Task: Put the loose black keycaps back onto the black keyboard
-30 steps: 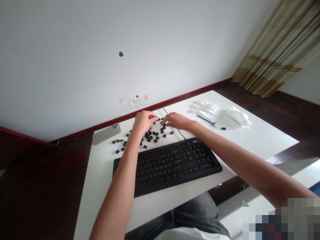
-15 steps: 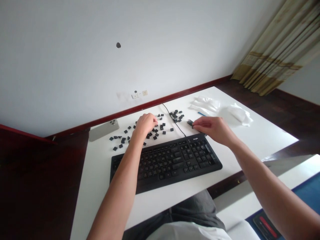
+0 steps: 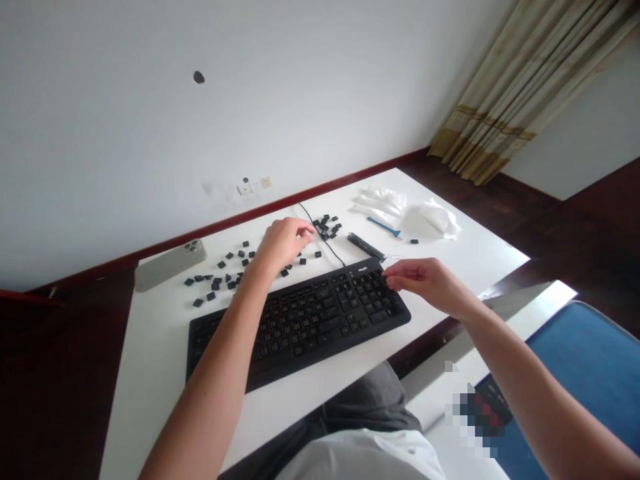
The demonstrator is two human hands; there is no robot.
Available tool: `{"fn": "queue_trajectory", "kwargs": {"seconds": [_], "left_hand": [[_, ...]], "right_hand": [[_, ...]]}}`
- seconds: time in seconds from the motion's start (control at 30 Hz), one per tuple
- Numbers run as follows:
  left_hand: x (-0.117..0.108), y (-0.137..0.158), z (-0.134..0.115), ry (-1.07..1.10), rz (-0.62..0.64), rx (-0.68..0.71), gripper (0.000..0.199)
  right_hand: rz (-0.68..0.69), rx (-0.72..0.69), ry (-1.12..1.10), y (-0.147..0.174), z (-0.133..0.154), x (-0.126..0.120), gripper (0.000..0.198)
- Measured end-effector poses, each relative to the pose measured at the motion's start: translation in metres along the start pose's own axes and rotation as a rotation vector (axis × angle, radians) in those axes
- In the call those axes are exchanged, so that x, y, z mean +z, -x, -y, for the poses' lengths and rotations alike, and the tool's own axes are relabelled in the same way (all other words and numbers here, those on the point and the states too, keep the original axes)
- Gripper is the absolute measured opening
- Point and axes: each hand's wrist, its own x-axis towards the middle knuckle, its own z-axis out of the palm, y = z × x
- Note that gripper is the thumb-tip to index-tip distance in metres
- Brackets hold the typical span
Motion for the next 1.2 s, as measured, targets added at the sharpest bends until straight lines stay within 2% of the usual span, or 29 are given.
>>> {"fn": "queue_trajectory", "kwargs": {"seconds": [0.17, 0.27, 0.37, 0.47, 0.57, 0.7, 0.77, 0.83, 1.03, 1.2], "left_hand": [[0.022, 0.012, -0.046, 0.233, 0.296, 0.153, 0.02], [0.036, 0.014, -0.053, 0.333, 0.446, 0.146, 0.024], [0.046, 0.014, -0.054, 0.383, 0.503, 0.138, 0.028], [0.054, 0.014, -0.055, 0.411, 0.51, 0.131, 0.026], [0.06, 0.015, -0.056, 0.425, 0.467, 0.103, 0.023], [0.067, 0.014, -0.055, 0.444, 0.453, 0.088, 0.023], [0.069, 0.014, -0.054, 0.466, 0.467, 0.088, 0.025], [0.07, 0.013, -0.054, 0.487, 0.473, 0.082, 0.027], [0.076, 0.013, -0.056, 0.527, 0.464, 0.048, 0.031], [0.074, 0.015, -0.058, 0.501, 0.454, 0.078, 0.031]], "right_hand": [[0.002, 0.013, -0.094, -0.003, 0.007, 0.008, 0.045], [-0.005, -0.015, -0.119, -0.001, 0.01, 0.011, 0.045], [-0.008, -0.051, -0.109, 0.0, 0.011, 0.014, 0.045], [-0.019, -0.07, -0.076, 0.001, 0.011, 0.017, 0.044], [-0.123, -0.102, 0.05, 0.004, 0.013, 0.022, 0.037], [-0.259, -0.26, 0.283, 0.014, 0.021, 0.028, 0.027], [-0.284, -0.326, 0.387, 0.018, 0.024, 0.03, 0.023], [-0.287, -0.334, 0.445, 0.02, 0.025, 0.031, 0.02], [-0.286, -0.257, 0.353, 0.018, 0.022, 0.032, 0.022], [-0.309, -0.242, 0.337, 0.017, 0.016, 0.029, 0.025]]}}
